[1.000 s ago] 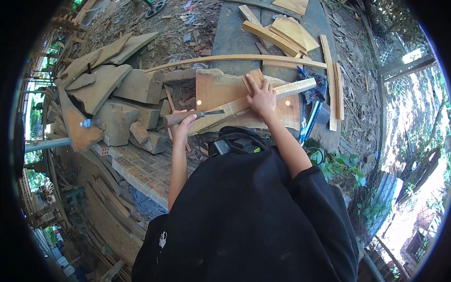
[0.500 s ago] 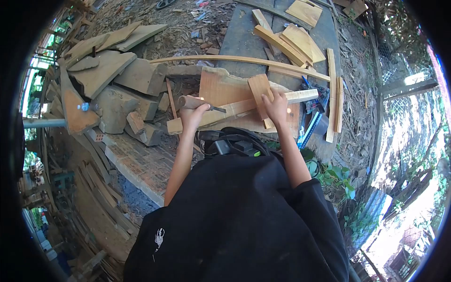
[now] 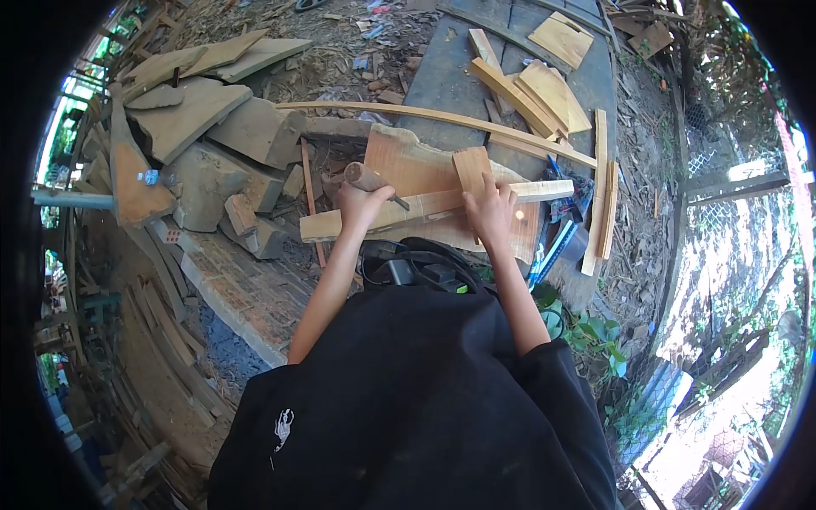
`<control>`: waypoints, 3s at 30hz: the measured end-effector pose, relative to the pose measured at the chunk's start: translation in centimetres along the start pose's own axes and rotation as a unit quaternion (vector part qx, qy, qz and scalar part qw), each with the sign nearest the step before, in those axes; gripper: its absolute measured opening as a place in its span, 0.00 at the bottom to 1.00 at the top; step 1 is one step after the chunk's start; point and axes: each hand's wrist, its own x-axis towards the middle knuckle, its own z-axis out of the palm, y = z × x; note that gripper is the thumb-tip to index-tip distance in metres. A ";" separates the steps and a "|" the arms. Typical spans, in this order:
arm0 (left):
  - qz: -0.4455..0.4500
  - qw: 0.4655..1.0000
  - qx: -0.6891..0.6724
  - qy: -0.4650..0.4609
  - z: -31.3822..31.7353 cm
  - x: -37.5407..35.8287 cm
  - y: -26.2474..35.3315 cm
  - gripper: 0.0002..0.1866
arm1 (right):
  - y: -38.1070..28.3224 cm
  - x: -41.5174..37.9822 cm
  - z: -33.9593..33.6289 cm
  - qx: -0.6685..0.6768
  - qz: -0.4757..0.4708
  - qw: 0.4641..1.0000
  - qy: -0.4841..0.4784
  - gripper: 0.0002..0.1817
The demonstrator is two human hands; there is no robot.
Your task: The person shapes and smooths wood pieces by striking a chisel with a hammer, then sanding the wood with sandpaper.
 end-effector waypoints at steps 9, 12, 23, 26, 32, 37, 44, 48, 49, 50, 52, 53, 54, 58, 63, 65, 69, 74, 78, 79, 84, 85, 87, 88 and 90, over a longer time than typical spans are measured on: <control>0.001 1.000 -0.003 -0.012 0.5 -0.5 0.1 0.14 | 1.9 -0.7 1.8 -0.057 0.015 0.996 -0.064 0.49; 0.009 1.000 0.011 -0.015 0.7 -0.8 1.2 0.16 | 2.4 -0.5 2.2 -0.036 0.023 0.996 -0.072 0.50; 0.027 0.999 0.019 -0.018 1.1 -0.6 1.9 0.17 | -12.6 -0.1 -13.2 0.215 -0.200 0.955 0.052 0.27; 0.033 0.999 0.022 -0.018 1.9 -0.2 0.9 0.18 | -15.8 -1.0 -15.0 0.207 -0.259 0.942 0.059 0.27; 0.075 0.997 0.023 0.005 2.7 -0.3 1.1 0.14 | -14.7 -0.4 -10.9 0.026 -0.371 0.928 0.028 0.25; 0.064 0.998 0.007 -0.010 2.5 -0.8 1.6 0.16 | -17.8 -1.2 -15.0 0.140 -0.391 0.902 0.117 0.26; 0.009 0.999 0.021 -0.025 2.4 0.0 1.6 0.18 | -13.9 -1.0 -12.2 0.024 -0.357 0.933 0.025 0.23; 0.016 1.000 -0.002 0.003 2.4 -0.1 1.2 0.19 | -17.0 -1.7 -17.3 0.155 -0.348 0.920 0.088 0.24; 0.024 1.000 0.013 0.001 2.4 0.0 1.1 0.20 | -17.4 -1.6 -17.6 0.170 -0.367 0.906 0.124 0.25; 0.020 1.000 0.017 -0.002 2.5 -0.2 1.1 0.20 | -17.2 -1.7 -17.1 0.159 -0.355 0.915 0.108 0.24; 0.016 0.999 0.027 -0.005 2.1 -0.4 2.0 0.21 | -16.1 -2.0 -14.7 0.140 -0.333 0.929 0.078 0.24; 0.043 0.998 0.045 -0.004 2.9 0.1 0.7 0.22 | -15.0 -1.4 -13.0 0.026 -0.371 0.928 0.031 0.22; 0.025 0.999 0.026 -0.006 2.4 0.0 1.1 0.23 | -14.9 -1.5 -11.6 0.110 -0.304 0.945 -0.042 0.22; 0.023 1.000 -0.002 0.015 1.3 0.1 0.6 0.23 | -15.5 -1.2 -14.6 0.084 -0.345 0.934 0.042 0.24; 0.031 0.999 0.035 0.006 2.0 0.0 0.9 0.22 | -17.2 -1.4 -15.4 0.204 -0.379 0.880 0.199 0.24; 0.044 0.999 0.010 -0.001 2.1 -0.3 1.2 0.22 | -15.6 -1.7 -12.8 0.150 -0.369 0.906 0.142 0.24; 0.092 0.996 0.020 0.010 2.2 -0.5 1.7 0.22 | -14.9 -1.5 -12.3 0.028 -0.303 0.952 0.038 0.21; 0.045 0.999 0.025 -0.005 2.2 -0.8 1.4 0.20 | -17.6 -2.8 -16.8 0.135 -0.361 0.905 0.179 0.25; 0.068 0.998 0.002 0.000 2.2 -0.5 2.0 0.21 | -14.7 -2.5 -11.8 -0.032 -0.335 0.941 0.029 0.23; 0.041 0.999 0.007 -0.005 1.6 -0.5 2.9 0.21 | -14.4 -2.0 -11.2 -0.025 -0.307 0.951 0.010 0.23; 0.039 0.999 0.010 -0.012 0.7 -0.3 0.8 0.20 | -13.2 -0.7 -11.5 0.133 -0.237 0.961 0.057 0.23; 0.024 0.999 0.027 -0.017 0.7 0.0 0.2 0.18 | -12.4 -0.1 -11.1 0.153 -0.215 0.962 0.068 0.23; 0.001 1.000 0.009 -0.013 0.7 0.0 -1.0 0.17 | -10.1 0.9 -9.6 0.170 -0.161 0.970 0.073 0.23; -0.010 1.000 0.001 -0.011 0.4 -0.1 -1.2 0.16 | -8.7 1.5 -8.7 0.168 -0.128 0.975 0.070 0.23; -0.006 1.000 -0.001 0.011 -0.1 -0.1 -1.3 0.16 | -6.0 2.2 -6.5 0.142 -0.071 0.985 0.061 0.23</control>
